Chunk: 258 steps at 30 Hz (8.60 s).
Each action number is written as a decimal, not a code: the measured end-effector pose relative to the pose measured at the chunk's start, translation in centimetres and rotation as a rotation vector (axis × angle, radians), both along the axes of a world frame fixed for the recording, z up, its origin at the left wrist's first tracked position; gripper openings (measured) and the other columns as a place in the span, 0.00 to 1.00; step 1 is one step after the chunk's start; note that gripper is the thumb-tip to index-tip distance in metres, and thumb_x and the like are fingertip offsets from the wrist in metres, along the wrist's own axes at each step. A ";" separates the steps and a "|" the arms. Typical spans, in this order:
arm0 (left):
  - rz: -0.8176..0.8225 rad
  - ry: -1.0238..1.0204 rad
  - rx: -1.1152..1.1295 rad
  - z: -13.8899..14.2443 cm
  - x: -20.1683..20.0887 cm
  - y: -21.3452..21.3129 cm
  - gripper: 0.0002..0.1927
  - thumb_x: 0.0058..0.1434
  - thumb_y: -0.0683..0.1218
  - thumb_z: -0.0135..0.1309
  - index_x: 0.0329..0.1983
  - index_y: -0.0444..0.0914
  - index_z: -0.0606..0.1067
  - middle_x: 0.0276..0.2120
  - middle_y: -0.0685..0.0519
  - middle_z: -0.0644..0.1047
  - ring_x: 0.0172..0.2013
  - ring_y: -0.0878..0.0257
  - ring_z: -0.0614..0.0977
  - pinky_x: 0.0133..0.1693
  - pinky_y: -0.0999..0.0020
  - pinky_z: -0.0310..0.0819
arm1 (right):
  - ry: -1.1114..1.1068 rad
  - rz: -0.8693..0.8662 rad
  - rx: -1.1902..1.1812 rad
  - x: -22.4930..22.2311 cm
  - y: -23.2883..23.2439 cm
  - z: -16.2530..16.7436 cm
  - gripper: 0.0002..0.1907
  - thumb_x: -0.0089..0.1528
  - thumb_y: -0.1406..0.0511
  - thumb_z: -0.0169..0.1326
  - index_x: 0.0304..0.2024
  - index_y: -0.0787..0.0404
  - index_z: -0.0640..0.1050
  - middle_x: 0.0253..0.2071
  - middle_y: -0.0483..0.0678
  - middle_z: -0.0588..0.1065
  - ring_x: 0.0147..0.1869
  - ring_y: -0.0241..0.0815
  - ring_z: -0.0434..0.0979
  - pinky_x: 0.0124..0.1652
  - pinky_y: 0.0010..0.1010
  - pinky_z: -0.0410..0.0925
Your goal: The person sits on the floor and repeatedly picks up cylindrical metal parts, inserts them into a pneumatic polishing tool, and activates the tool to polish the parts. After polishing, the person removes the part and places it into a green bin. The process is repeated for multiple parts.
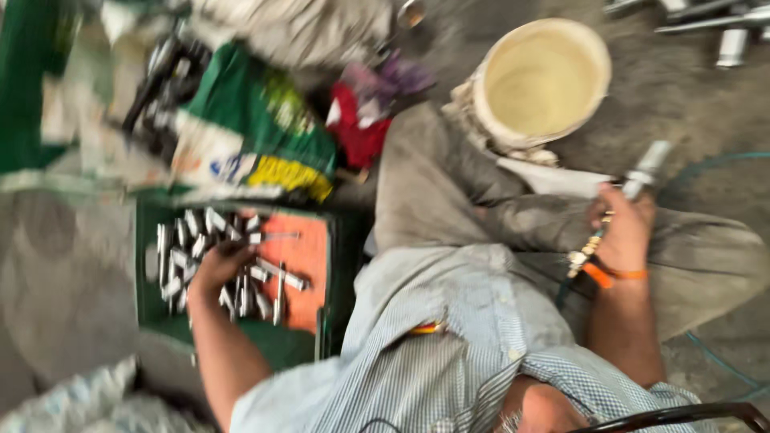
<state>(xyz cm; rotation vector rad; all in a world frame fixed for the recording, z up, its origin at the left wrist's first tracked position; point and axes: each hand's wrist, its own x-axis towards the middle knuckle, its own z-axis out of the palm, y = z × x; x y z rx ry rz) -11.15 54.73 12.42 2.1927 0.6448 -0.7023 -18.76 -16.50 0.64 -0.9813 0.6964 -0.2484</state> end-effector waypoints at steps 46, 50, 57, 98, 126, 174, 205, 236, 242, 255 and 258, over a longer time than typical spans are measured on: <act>0.359 -1.366 -0.302 4.0 4.1 -8.4 0.18 0.74 0.43 0.58 0.63 0.37 0.68 0.57 0.47 0.78 0.56 0.57 0.79 0.60 0.61 0.78 | 0.004 0.543 -0.721 2.9 6.5 0.8 0.18 0.58 0.61 0.67 0.39 0.66 0.75 0.28 0.48 0.70 0.28 0.40 0.66 0.28 0.34 0.63; 0.094 -0.839 -0.467 -0.7 6.7 -26.0 0.25 0.58 0.40 0.64 0.57 0.40 0.70 0.47 0.52 0.76 0.46 0.62 0.77 0.49 0.65 0.74 | -0.255 0.579 -0.990 2.7 8.7 3.6 0.28 0.56 0.58 0.65 0.51 0.68 0.74 0.39 0.52 0.78 0.41 0.49 0.79 0.42 0.40 0.70; -0.245 -0.614 -1.002 -4.0 4.7 -43.5 0.22 0.60 0.42 0.66 0.52 0.33 0.69 0.40 0.49 0.79 0.40 0.63 0.82 0.43 0.67 0.80 | 0.163 0.698 -1.149 0.5 8.2 8.2 0.26 0.55 0.56 0.64 0.50 0.63 0.75 0.33 0.61 0.79 0.41 0.61 0.81 0.39 0.46 0.71; -1.209 0.059 -0.124 5.7 17.0 -43.0 0.08 0.72 0.43 0.54 0.38 0.33 0.73 0.31 0.45 0.77 0.30 0.59 0.76 0.34 0.62 0.72 | -0.007 0.964 -0.813 -1.2 5.8 3.7 0.24 0.55 0.55 0.63 0.49 0.60 0.77 0.35 0.57 0.80 0.38 0.57 0.82 0.37 0.46 0.72; -0.405 -0.249 -1.104 -1.8 6.7 -49.4 0.31 0.80 0.57 0.48 0.75 0.34 0.61 0.62 0.50 0.73 0.62 0.64 0.80 0.61 0.69 0.78 | 0.059 0.466 -1.292 -2.4 6.0 5.1 0.29 0.58 0.60 0.68 0.55 0.67 0.72 0.36 0.57 0.77 0.37 0.58 0.80 0.38 0.45 0.71; -1.571 -0.933 -1.051 -6.0 -2.8 -53.4 0.16 0.59 0.54 0.64 0.44 0.41 0.78 0.39 0.51 0.78 0.40 0.53 0.82 0.40 0.58 0.79 | 0.060 -0.211 -0.330 -5.0 2.5 2.6 0.15 0.65 0.65 0.59 0.51 0.61 0.72 0.26 0.40 0.69 0.25 0.31 0.68 0.25 0.24 0.63; -0.597 0.483 -1.976 -15.6 9.2 -54.2 0.12 0.69 0.48 0.53 0.41 0.33 0.73 0.52 0.36 0.80 0.61 0.43 0.77 0.65 0.46 0.67 | 0.120 0.498 -1.471 -5.3 4.5 -2.7 0.28 0.61 0.64 0.61 0.62 0.64 0.71 0.54 0.53 0.75 0.56 0.54 0.78 0.53 0.43 0.72; -0.332 0.501 -2.028 -17.8 10.2 -54.8 0.24 0.73 0.55 0.44 0.51 0.28 0.74 0.58 0.32 0.76 0.62 0.41 0.76 0.69 0.44 0.64 | -0.021 0.725 -1.422 2.8 4.0 2.9 0.52 0.50 0.39 0.58 0.66 0.65 0.68 0.68 0.55 0.68 0.66 0.55 0.71 0.64 0.46 0.63; -0.291 0.516 -2.063 -18.3 10.1 -55.0 0.24 0.74 0.54 0.43 0.51 0.27 0.75 0.58 0.32 0.76 0.62 0.41 0.77 0.69 0.44 0.64 | -0.015 0.717 -1.411 2.6 4.0 2.8 0.51 0.53 0.39 0.57 0.68 0.64 0.67 0.69 0.55 0.68 0.67 0.55 0.72 0.65 0.46 0.63; -0.316 0.395 -1.961 -15.9 11.3 -54.9 0.35 0.77 0.65 0.37 0.64 0.29 0.68 0.62 0.36 0.73 0.59 0.47 0.78 0.63 0.49 0.70 | 0.117 0.354 -0.936 0.6 5.3 0.2 0.48 0.66 0.38 0.45 0.70 0.70 0.63 0.69 0.57 0.67 0.69 0.50 0.68 0.60 0.39 0.60; -0.208 0.518 -1.980 -15.9 11.5 -54.8 0.34 0.79 0.64 0.37 0.67 0.30 0.66 0.64 0.37 0.71 0.62 0.49 0.76 0.66 0.50 0.68 | 0.042 0.312 -0.891 2.4 6.1 1.7 0.46 0.71 0.39 0.38 0.72 0.71 0.60 0.71 0.58 0.65 0.74 0.50 0.63 0.67 0.38 0.56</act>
